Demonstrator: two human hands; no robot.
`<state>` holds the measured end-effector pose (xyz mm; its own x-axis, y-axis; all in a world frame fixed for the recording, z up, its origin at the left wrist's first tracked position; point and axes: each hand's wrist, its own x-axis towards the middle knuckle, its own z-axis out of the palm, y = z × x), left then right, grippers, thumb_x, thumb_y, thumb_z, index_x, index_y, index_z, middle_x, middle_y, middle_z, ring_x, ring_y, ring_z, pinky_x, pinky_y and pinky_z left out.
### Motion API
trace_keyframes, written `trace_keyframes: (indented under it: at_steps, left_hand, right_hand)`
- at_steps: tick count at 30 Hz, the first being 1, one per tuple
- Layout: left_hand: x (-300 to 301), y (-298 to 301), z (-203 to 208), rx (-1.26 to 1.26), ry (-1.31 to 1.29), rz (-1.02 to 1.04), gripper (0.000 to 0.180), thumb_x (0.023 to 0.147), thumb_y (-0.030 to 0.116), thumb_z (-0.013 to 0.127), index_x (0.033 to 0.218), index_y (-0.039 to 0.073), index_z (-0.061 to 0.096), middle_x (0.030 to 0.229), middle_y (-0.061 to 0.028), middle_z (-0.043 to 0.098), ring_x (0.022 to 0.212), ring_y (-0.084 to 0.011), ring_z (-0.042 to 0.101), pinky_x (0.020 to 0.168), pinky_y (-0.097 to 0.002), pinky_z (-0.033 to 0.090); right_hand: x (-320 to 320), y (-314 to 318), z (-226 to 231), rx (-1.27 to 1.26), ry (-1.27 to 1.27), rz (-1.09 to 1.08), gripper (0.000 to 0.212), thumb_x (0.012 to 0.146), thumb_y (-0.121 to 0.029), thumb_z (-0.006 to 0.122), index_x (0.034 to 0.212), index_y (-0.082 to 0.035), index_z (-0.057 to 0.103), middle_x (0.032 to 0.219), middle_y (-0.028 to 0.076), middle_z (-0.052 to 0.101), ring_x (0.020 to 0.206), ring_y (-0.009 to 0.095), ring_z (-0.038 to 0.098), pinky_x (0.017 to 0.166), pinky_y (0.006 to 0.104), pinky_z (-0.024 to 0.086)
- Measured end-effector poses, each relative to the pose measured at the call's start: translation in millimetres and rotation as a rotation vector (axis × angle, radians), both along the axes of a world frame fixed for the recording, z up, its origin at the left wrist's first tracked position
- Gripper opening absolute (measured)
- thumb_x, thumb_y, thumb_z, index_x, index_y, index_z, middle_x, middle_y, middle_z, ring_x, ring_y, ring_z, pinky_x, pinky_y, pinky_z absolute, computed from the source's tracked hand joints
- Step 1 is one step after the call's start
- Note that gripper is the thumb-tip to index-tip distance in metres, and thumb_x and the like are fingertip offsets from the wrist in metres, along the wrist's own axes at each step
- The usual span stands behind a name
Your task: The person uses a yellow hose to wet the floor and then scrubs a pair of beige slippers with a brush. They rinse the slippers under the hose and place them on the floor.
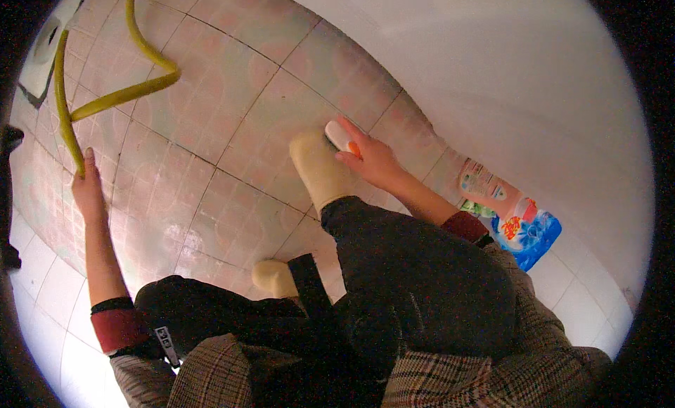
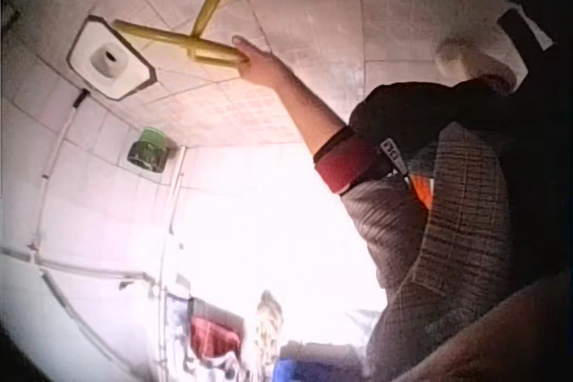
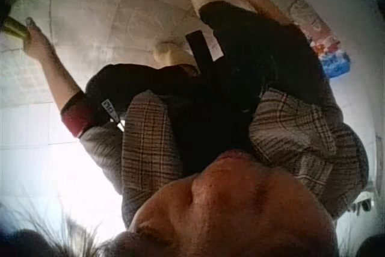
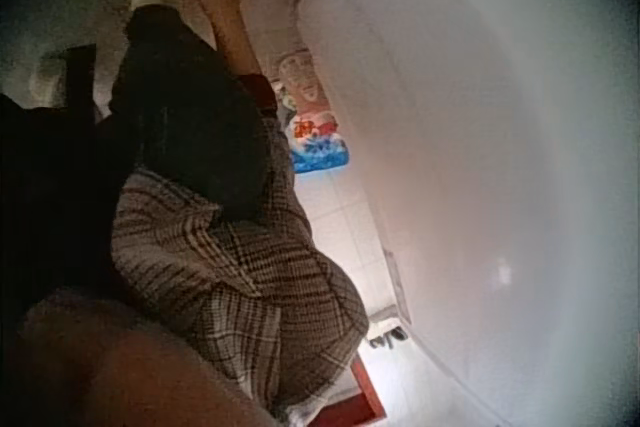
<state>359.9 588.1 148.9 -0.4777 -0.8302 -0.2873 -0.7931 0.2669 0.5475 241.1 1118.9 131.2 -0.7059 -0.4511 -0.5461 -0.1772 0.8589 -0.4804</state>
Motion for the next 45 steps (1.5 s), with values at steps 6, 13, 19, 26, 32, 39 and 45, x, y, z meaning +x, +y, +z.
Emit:
trace_keyframes:
  at_steps: [6, 13, 19, 26, 32, 39, 45]
  left_hand:
    - [-8, 30, 9, 0.175, 0.082, 0.103, 0.043, 0.088, 0.044, 0.064, 0.07, 0.007, 0.052, 0.061, 0.0037, 0.043, 0.055, -0.0062, 0.035, 0.051, -0.0233, 0.027]
    - [17, 46, 23, 0.232, 0.127, 0.031, 0.04, 0.09, 0.042, 0.063, 0.071, 0.009, 0.051, 0.062, 0.005, 0.041, 0.055, -0.005, 0.034, 0.05, -0.023, 0.027]
    - [38, 52, 40, 0.282, 0.129, 0.093, 0.042, 0.09, 0.046, 0.062, 0.075, 0.008, 0.053, 0.064, 0.0028, 0.045, 0.058, -0.0062, 0.039, 0.054, -0.0226, 0.03]
    - [50, 51, 52, 0.208, 0.123, 0.152, 0.045, 0.089, 0.05, 0.06, 0.075, 0.008, 0.054, 0.064, 0.0027, 0.045, 0.058, -0.0077, 0.037, 0.055, -0.0241, 0.029]
    - [50, 52, 61, 0.131, 0.074, 0.096, 0.051, 0.088, 0.057, 0.057, 0.075, 0.008, 0.054, 0.065, 0.0013, 0.044, 0.059, -0.009, 0.037, 0.057, -0.0251, 0.029]
    - [54, 56, 69, 0.123, 0.051, 0.106, 0.053, 0.087, 0.06, 0.056, 0.074, 0.008, 0.056, 0.062, 0.002, 0.043, 0.058, -0.0089, 0.037, 0.055, -0.0256, 0.03]
    - [56, 54, 69, 0.158, 0.147, 0.056, 0.049, 0.088, 0.057, 0.057, 0.072, 0.01, 0.054, 0.062, 0.0022, 0.042, 0.059, -0.0089, 0.038, 0.057, -0.0259, 0.031]
  right_hand:
    - [-12, -27, -13, 0.025, 0.013, -0.019, 0.058, 0.089, -0.034, 0.057, 0.143, -0.031, 0.036, 0.098, 0.013, 0.066, 0.081, 0.031, 0.064, 0.07, 0.0406, 0.051]
    - [-9, -43, 35, 0.049, -0.128, 0.645, 0.047, 0.089, -0.033, 0.053, 0.136, -0.031, 0.046, 0.091, 0.014, 0.064, 0.083, 0.029, 0.064, 0.067, 0.0423, 0.05]
    - [-55, -75, 16, 0.318, 0.112, 0.492, 0.042, 0.091, -0.039, 0.048, 0.132, -0.035, 0.049, 0.102, 0.008, 0.066, 0.085, 0.031, 0.066, 0.069, 0.045, 0.052]
    - [-26, -62, -10, -0.059, 0.155, 0.645, 0.043, 0.091, -0.035, 0.051, 0.134, -0.036, 0.047, 0.096, 0.011, 0.06, 0.089, 0.031, 0.063, 0.074, 0.0432, 0.051]
    - [-35, -83, 31, 0.023, -0.087, 0.807, 0.04, 0.09, -0.038, 0.055, 0.13, -0.033, 0.053, 0.098, 0.015, 0.065, 0.086, 0.031, 0.064, 0.075, 0.0399, 0.051]
    - [-38, -58, 2, 0.247, -0.035, 0.586, 0.039, 0.091, -0.038, 0.052, 0.129, -0.027, 0.053, 0.103, 0.016, 0.064, 0.089, 0.031, 0.063, 0.076, 0.0411, 0.05]
    - [-15, -50, -12, 0.073, 0.058, 0.692, 0.045, 0.092, -0.034, 0.05, 0.137, -0.033, 0.044, 0.099, 0.015, 0.065, 0.086, 0.032, 0.063, 0.074, 0.0431, 0.05]
